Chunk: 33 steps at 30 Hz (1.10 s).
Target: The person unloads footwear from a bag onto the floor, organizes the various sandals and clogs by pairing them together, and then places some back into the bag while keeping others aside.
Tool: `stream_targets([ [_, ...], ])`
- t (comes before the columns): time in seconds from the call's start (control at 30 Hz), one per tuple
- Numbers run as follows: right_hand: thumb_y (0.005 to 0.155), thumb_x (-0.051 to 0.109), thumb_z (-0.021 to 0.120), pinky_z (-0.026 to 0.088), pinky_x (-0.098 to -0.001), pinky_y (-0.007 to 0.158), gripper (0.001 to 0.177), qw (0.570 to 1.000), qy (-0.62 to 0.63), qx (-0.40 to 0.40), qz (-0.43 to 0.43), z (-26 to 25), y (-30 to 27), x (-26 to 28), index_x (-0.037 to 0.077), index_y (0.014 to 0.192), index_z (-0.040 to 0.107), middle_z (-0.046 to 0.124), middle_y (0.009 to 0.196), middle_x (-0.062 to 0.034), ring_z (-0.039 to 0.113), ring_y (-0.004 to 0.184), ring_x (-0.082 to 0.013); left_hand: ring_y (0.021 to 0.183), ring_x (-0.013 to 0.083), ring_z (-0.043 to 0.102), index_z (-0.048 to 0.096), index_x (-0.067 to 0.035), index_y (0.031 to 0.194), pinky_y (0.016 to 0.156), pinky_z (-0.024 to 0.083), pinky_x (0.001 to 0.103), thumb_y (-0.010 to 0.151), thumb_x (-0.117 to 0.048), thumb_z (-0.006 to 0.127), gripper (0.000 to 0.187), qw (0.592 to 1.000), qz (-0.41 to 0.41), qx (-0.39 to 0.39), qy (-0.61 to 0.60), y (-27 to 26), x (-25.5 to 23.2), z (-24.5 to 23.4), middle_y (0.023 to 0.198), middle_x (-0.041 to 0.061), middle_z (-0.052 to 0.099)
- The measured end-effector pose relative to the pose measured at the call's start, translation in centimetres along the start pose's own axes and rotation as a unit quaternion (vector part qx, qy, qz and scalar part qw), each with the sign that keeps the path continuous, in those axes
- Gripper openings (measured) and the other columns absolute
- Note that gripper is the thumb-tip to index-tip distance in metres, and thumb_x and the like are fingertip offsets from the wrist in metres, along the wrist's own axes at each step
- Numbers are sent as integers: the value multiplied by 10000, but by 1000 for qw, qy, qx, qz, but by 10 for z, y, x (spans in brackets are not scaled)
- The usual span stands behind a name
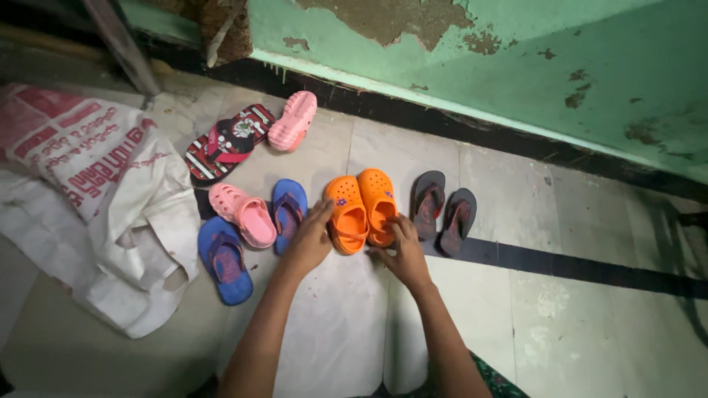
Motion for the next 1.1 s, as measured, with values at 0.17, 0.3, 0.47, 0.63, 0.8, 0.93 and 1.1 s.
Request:
stream_targets([
  [0.17, 646, 357, 931, 282, -595, 1087, 898, 997, -77, 27, -12, -19, 13, 30, 125, 1408, 517, 549, 1387, -152, 321, 1413, -453, 1444, 352, 447, 460, -50, 1508, 1201, 311, 439, 776, 126, 539, 757, 996, -4, -78, -43, 14, -6, -38, 1531, 200, 502],
  [0.3, 602, 386, 935, 271, -566, 1093, 980, 985, -120, 125, 22, -20, 21, 57, 217, 1448, 470, 510, 1394, -183, 365, 1350, -414, 1409, 291, 524, 506, -82, 1482, 1099, 457, 373, 806, 121, 494, 706, 978, -64, -121, -160, 17, -12, -58, 1519, 168, 530],
  [0.47, 618, 361, 939, 251, -593, 1115, 863, 951, -245, 184, 50, 16, 7, 62, 295, 1386, 550, 522, 1258, -174, 402, 1276, -385, 1372, 262, 535, 519, -71, 1468, 1067, 477, 330, 814, 134, 501, 686, 975, -62, -126, -172, 10, -13, -78, 1514, 177, 526],
  [0.63, 665, 344, 903, 390, -522, 1065, 527, 977, -193, 83, 36, 42, 5, 34, 197, 1135, 716, 618, 1107, -126, 555, 1151, -349, 1345, 251, 574, 580, -41, 1418, 1071, 465, 337, 813, 155, 493, 643, 973, 6, -186, -139, -7, -18, -115, 1457, 176, 596],
  [0.8, 588, 283, 921, 546, -471, 814, 527, 982, -166, 79, 33, 19, 38, 28, 149, 1069, 752, 674, 1014, -160, 678, 926, -355, 1272, 217, 687, 712, -56, 1250, 1106, 511, 332, 870, 133, 489, 479, 957, -16, -281, -68, -35, -9, -207, 1315, 109, 730],
  [0.93, 631, 234, 921, 555, -483, 796, 468, 994, -113, -6, 5, -15, 90, 80, 116, 1051, 752, 681, 1037, -190, 680, 907, -384, 1284, 332, 612, 714, -86, 1037, 1093, 473, 403, 766, 59, 697, 308, 910, -73, -374, 164, -76, 9, -260, 1352, 178, 651],
  [1.1, 699, 136, 869, 589, -407, 782, 473, 975, 172, 51, -128, -10, 121, 156, 32, 1111, 660, 653, 1079, -113, 718, 926, -248, 1230, 452, 577, 393, -104, 1409, 973, 481, 489, 461, -424, 1005, 1173, 852, -285, -232, 373, -129, 47, -240, 1402, 254, 535],
])
Point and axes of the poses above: each hand's wrist, its own y-axis towards the middle knuckle, its own z-axis out of the palm, x = y × z, the point moved 1 cm from there along y, towards the middle knuckle
